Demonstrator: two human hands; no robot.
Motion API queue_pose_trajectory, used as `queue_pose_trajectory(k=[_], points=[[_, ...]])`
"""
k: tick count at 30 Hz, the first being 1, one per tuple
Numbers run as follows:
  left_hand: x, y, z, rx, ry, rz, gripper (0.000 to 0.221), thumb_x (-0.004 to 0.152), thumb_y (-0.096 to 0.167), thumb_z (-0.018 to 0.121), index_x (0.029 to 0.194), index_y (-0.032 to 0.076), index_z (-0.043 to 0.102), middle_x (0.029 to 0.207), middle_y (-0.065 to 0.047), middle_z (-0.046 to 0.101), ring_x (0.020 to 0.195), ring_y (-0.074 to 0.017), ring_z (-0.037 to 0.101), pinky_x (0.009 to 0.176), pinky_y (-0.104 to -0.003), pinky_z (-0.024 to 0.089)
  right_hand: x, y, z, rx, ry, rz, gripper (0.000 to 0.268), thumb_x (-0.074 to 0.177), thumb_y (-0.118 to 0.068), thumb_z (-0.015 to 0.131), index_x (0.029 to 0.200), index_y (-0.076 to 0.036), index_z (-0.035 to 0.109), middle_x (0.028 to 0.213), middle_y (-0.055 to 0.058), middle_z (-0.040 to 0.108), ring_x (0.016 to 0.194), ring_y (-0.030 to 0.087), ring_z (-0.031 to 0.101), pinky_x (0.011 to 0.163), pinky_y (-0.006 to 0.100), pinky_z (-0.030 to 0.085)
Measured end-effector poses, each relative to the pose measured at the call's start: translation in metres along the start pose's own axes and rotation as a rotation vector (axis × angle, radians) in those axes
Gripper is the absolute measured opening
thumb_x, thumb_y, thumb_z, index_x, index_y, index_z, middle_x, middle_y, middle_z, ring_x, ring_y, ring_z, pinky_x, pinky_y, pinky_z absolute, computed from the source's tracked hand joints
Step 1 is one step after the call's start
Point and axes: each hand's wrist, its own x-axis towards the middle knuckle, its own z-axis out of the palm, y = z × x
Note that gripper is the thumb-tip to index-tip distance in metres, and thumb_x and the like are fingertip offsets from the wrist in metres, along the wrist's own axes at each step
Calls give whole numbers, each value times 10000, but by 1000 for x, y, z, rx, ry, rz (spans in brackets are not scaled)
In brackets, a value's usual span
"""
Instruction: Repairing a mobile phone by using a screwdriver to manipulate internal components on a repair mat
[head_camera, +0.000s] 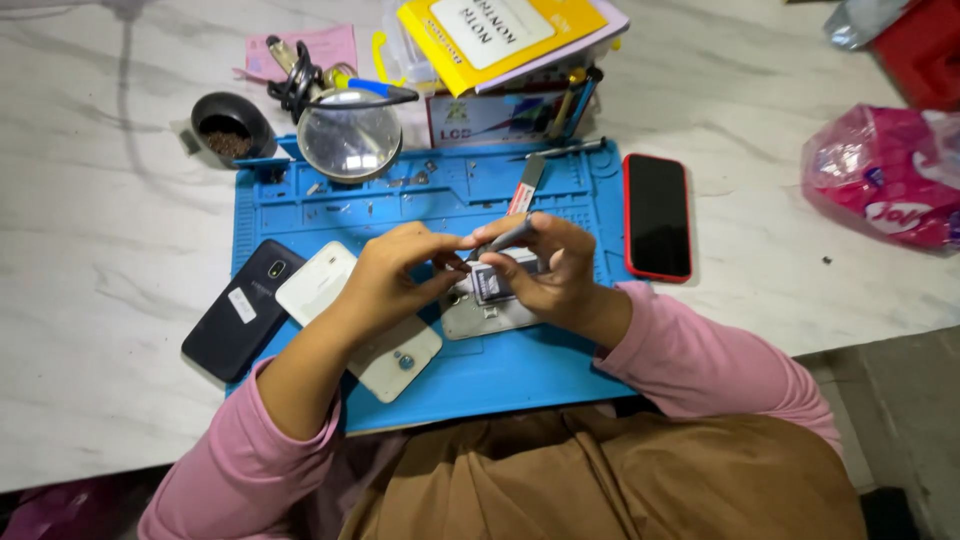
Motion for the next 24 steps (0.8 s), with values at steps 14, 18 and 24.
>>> queue_pose_trajectory(k=[14,18,24], points=[[0,7,-2,-139,25,-33,318,868,45,788,1174,122,748,853,-24,769,819,-221,691,839,-332,544,9,-16,0,-56,-23,-87,731,968,103,651,1495,-85,181,1081,306,663,935,395,719,789,434,661],[2,10,-2,-158,9,-38,320,879,53,777,1190,122,742,856,-17,774,823,-219,686,853,-328,539,11,-18,-1,-69,-21,-126,761,954,115,661,1508,-100,184,1080,294,668,936,408,719,782,441,639],[2,13,-3,-200,0,-46,315,888,25,760,1193,102,739,858,-32,772,829,-225,682,870,-335,538,20,-30,1,-22,-15,-126,770,932,134,677,1517,-124,247,1079,283,688,921,403,726,776,442,630]])
